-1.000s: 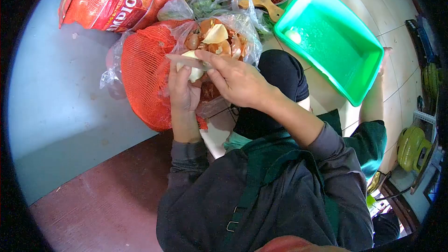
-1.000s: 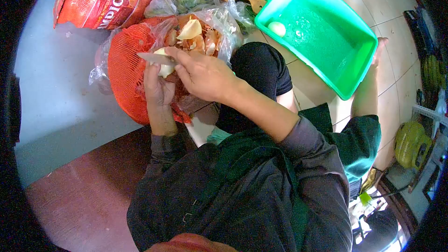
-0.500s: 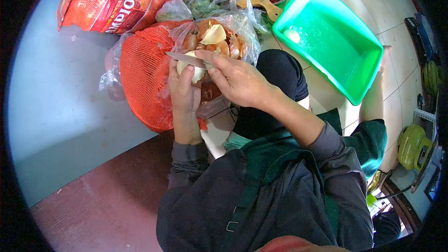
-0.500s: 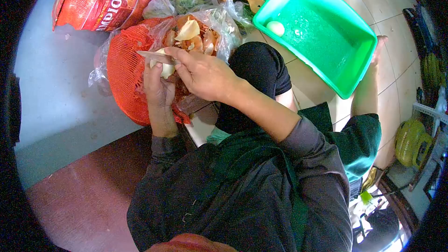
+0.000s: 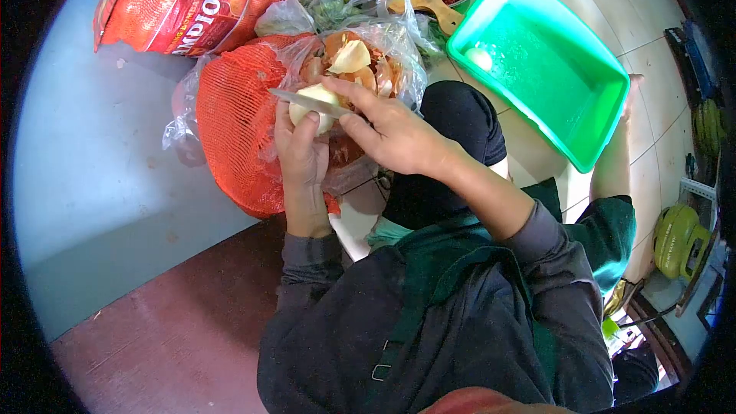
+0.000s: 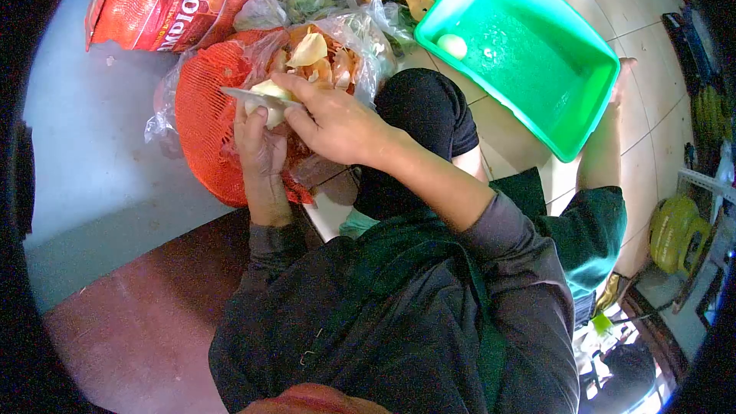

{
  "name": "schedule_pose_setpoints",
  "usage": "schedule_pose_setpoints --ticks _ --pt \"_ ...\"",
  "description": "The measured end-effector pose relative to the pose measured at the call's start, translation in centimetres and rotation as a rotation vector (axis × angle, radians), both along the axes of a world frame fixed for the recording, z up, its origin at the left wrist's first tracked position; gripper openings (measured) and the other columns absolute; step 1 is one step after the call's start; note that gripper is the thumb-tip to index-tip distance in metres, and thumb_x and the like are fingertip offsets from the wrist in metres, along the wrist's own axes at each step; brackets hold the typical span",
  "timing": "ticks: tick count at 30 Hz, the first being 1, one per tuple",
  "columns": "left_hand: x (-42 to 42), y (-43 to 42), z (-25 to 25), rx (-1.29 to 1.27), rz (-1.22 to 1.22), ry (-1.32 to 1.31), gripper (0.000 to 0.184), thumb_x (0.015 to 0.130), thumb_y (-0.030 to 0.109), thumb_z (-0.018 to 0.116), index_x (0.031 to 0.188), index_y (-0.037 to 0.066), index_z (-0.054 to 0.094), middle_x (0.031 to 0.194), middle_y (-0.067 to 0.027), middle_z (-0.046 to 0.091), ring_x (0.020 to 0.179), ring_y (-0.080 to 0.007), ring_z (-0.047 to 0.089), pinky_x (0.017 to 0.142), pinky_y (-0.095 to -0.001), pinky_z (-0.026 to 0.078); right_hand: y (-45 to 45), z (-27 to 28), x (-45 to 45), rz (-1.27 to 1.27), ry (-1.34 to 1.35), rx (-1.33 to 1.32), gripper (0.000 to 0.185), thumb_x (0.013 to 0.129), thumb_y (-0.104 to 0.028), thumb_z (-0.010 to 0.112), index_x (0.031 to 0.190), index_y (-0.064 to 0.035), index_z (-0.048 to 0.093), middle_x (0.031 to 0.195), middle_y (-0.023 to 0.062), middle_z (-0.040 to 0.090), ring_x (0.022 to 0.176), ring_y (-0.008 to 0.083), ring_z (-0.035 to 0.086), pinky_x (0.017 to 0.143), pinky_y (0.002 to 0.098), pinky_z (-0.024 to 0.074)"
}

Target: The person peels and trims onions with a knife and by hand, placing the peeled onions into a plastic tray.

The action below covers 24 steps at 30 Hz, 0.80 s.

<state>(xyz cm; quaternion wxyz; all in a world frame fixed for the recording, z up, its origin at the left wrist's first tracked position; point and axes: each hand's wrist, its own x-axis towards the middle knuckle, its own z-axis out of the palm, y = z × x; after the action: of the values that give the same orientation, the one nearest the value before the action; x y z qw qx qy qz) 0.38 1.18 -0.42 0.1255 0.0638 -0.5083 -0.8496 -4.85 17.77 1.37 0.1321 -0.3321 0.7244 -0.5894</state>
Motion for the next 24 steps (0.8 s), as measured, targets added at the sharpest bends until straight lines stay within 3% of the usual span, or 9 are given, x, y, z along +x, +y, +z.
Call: schedule_pose_setpoints --ticks 3,6,9,15,18,21,24 --pt "0.2 0.1 0.3 -0.040 0.022 0.005 0.050 0.081 0.007 0.060 0.126 0.000 0.038 0.125 -0.0174 0.051 0.111 -0.0248 0.055 0.096 -0.0382 0.046 0.3 0.0 -0.5 0.069 0.039 0.009 0.042 0.094 -0.015 0.044 0.136 -0.0085 0.041 0.119 0.0244 0.057 0.105 0.0386 0.058 0.091 0.0417 0.0454" --pt "-0.1 0.6 0.6 -0.115 0.043 0.007 0.059 0.080 0.014 0.061 0.130 -0.003 0.034 0.121 -0.0155 0.052 0.110 -0.0253 0.056 0.094 -0.0368 0.047 0.3 -0.8 -1.3 0.106 0.036 -0.026 0.040 0.096 -0.017 0.043 0.135 -0.0088 0.043 0.117 0.0201 0.059 0.104 0.0336 0.060 0.092 0.0388 0.0454" --pt "0.0 0.1 0.2 -0.119 0.031 0.015 0.064 0.078 0.016 0.064 0.130 -0.004 0.034 0.122 -0.0160 0.051 0.110 -0.0260 0.055 0.095 -0.0370 0.047 0.0 -1.4 -1.4 0.040 -0.111 -0.112 0.035 0.096 -0.022 0.042 0.128 -0.0089 0.050 0.111 0.0232 0.061 0.101 0.0381 0.060 0.089 0.0431 0.0467" --pt "-0.2 0.0 0.1 -0.066 -0.001 0.066 0.070 0.076 0.020 0.070 0.132 -0.003 0.034 0.122 -0.0151 0.052 0.111 -0.0248 0.055 0.096 -0.0358 0.046 0.6 -0.3 -1.6 0.076 -0.471 -0.057 0.040 0.096 -0.025 0.041 0.132 -0.0086 0.047 0.115 0.0214 0.060 0.108 0.0343 0.058 0.094 0.0388 0.0431" --pt "-0.3 0.6 0.1 -0.023 0.019 0.118 0.070 0.077 0.024 0.073 0.131 -0.001 0.036 0.119 -0.0133 0.053 0.106 -0.0232 0.057 0.089 -0.0346 0.050 0.4 -0.1 -0.8 0.102 -0.379 -0.122 0.041 0.098 -0.020 0.042 0.138 -0.0131 0.041 0.078 -0.0011 0.047 0.068 0.0081 0.045 0.062 0.0237 0.0407" --pt "-0.3 0.0 -0.9 -0.120 0.030 0.089 0.071 0.079 0.028 0.074 0.131 0.000 0.036 0.119 -0.0123 0.054 0.105 -0.0227 0.058 0.085 -0.0340 0.052 -0.3 -0.9 -0.6 0.124 -0.365 -0.144 0.040 0.097 -0.019 0.043 0.137 -0.0135 0.042 0.077 -0.0017 0.048 0.068 0.0074 0.045 0.062 0.0234 0.0400" --pt "-0.1 -0.3 -0.6 -0.014 -0.021 0.061 0.064 0.077 0.023 0.077 0.124 0.001 0.039 0.111 -0.0105 0.057 0.098 -0.0216 0.060 0.078 -0.0324 0.054 -0.3 -1.1 -0.9 0.129 -0.356 -0.128 0.039 0.098 -0.020 0.043 0.136 -0.0133 0.044 0.076 -0.0018 0.049 0.067 0.0070 0.045 0.061 0.0230 0.0399"
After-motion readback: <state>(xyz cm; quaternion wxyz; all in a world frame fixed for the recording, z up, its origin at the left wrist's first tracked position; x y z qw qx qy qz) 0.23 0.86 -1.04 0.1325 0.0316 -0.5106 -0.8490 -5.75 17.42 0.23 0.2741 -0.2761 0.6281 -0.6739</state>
